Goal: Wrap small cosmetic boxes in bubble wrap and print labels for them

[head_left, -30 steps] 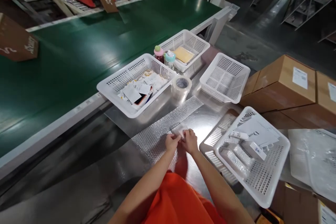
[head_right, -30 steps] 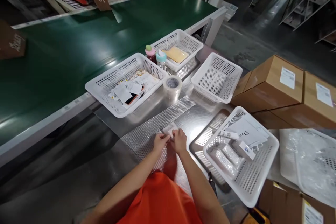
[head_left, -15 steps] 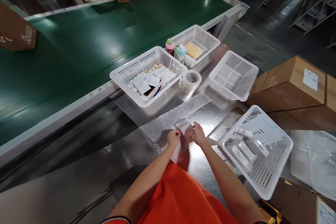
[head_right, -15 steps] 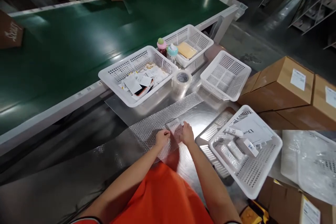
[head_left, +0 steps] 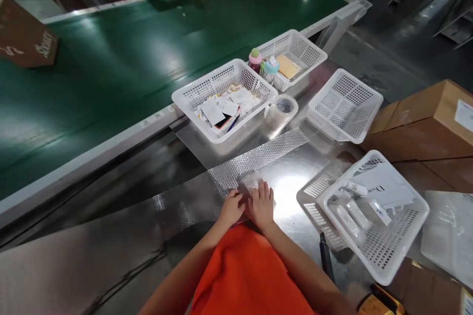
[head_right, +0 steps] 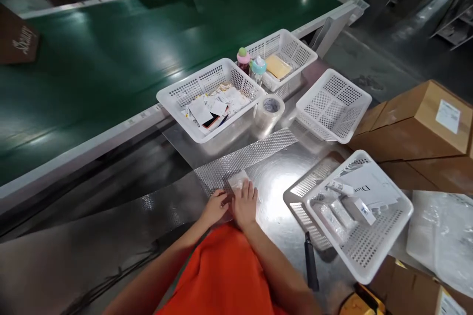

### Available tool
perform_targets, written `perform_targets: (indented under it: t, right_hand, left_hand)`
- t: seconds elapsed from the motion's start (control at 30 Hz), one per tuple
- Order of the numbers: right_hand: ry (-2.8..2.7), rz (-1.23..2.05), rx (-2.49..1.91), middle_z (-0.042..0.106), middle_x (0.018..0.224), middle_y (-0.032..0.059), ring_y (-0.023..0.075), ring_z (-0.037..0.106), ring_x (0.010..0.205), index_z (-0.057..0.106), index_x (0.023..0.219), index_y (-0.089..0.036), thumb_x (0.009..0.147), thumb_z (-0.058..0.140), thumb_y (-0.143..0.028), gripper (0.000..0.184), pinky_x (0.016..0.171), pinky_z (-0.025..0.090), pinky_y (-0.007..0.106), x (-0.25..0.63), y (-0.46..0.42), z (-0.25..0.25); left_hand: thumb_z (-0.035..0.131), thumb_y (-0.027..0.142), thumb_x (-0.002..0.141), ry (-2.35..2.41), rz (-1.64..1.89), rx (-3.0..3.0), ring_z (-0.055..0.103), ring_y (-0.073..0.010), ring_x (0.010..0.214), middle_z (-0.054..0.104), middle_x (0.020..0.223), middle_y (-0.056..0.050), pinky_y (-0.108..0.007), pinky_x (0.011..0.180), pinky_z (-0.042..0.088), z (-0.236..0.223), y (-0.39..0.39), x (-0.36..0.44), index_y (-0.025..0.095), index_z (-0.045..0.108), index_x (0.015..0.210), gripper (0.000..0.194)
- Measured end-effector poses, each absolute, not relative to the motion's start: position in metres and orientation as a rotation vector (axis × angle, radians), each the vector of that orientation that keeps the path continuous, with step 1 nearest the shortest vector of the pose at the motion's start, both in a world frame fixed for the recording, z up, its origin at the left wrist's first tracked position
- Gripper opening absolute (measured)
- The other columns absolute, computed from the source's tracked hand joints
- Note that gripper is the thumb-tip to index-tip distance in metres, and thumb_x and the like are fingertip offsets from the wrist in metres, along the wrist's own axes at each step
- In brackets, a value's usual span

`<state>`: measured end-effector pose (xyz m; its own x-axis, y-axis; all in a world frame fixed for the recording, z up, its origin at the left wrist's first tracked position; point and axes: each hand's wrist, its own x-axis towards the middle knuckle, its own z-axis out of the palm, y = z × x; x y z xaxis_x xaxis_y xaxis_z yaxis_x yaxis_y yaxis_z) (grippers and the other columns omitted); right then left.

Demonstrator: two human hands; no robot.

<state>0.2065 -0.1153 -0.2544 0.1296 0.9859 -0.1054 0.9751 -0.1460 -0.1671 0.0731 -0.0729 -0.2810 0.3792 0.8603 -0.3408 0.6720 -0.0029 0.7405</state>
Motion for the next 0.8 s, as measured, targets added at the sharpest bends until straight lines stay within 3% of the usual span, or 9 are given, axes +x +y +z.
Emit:
perform_targets:
  t: [0.13, 0.33, 0.53, 0.67, 0.8]
  right_hand:
    - [-2.014, 0.305, -2.241, 0.040, 0.155, 0.0198, 0.0339, 0.035, 0.143, 0.054, 0.133, -0.012, 0.090, 0.042, -0.009, 0.045, 0.112, 0.030, 0.055, 0.190, -0.123, -0.268]
    - [-1.880, 0.551, -2.504, 0.031, 0.160, 0.0179, 0.0384, 0.043, 0.134, 0.053, 0.137, -0.027, 0.088, 0.061, -0.031, 0.050, 0.102, 0.039, 0.052, 0.192, -0.111, -0.252]
    - [-1.780, 0.537, -2.633, 0.034, 0.157, 0.0151, 0.0325, 0.046, 0.128, 0.051, 0.137, -0.026, 0.086, 0.059, -0.031, 0.052, 0.099, 0.041, 0.044, 0.248, -0.097, -0.238]
    - [-1.792, 0.517, -2.648, 0.034, 0.157, 0.0146, 0.0317, 0.044, 0.130, 0.049, 0.139, -0.025, 0.084, 0.061, -0.035, 0.057, 0.100, 0.039, 0.043, 0.287, -0.095, -0.238]
    - [-1.785, 0.447, -2.626, 0.032, 0.158, 0.0165, 0.0339, 0.041, 0.133, 0.050, 0.139, -0.025, 0.085, 0.061, -0.033, 0.056, 0.103, 0.036, 0.047, 0.289, -0.096, -0.243]
  left_hand:
    - [0.052, 0.011, 0.083, 1.320, 0.171, 1.842, 0.059, -0.0241, 0.119, 0.063, 0.128, -0.013, -0.040, 0.106, 0.046, -0.274, -0.080, 0.068, 0.017, 0.072, 0.105, 0.031]
    - [0.047, 0.011, 0.084, 1.277, -0.038, 2.069, 0.038, -0.0310, 0.142, 0.050, 0.151, -0.013, -0.049, 0.118, 0.032, -0.257, -0.096, 0.064, 0.013, 0.062, 0.130, 0.048]
    - [0.046, 0.018, 0.090, 1.077, -0.237, 2.331, 0.031, -0.0333, 0.147, 0.040, 0.158, -0.011, -0.059, 0.119, 0.026, -0.250, -0.087, 0.094, 0.018, 0.055, 0.139, 0.050]
    - [0.048, 0.014, 0.089, 0.990, -0.304, 2.439, 0.029, -0.0337, 0.148, 0.033, 0.162, -0.013, -0.060, 0.116, 0.030, -0.253, -0.079, 0.108, 0.022, 0.049, 0.144, 0.056]
    - [0.058, 0.019, 0.085, 0.918, -0.306, 2.534, 0.038, -0.0348, 0.142, 0.035, 0.160, -0.016, -0.055, 0.109, 0.038, -0.256, -0.072, 0.106, 0.023, 0.050, 0.143, 0.059]
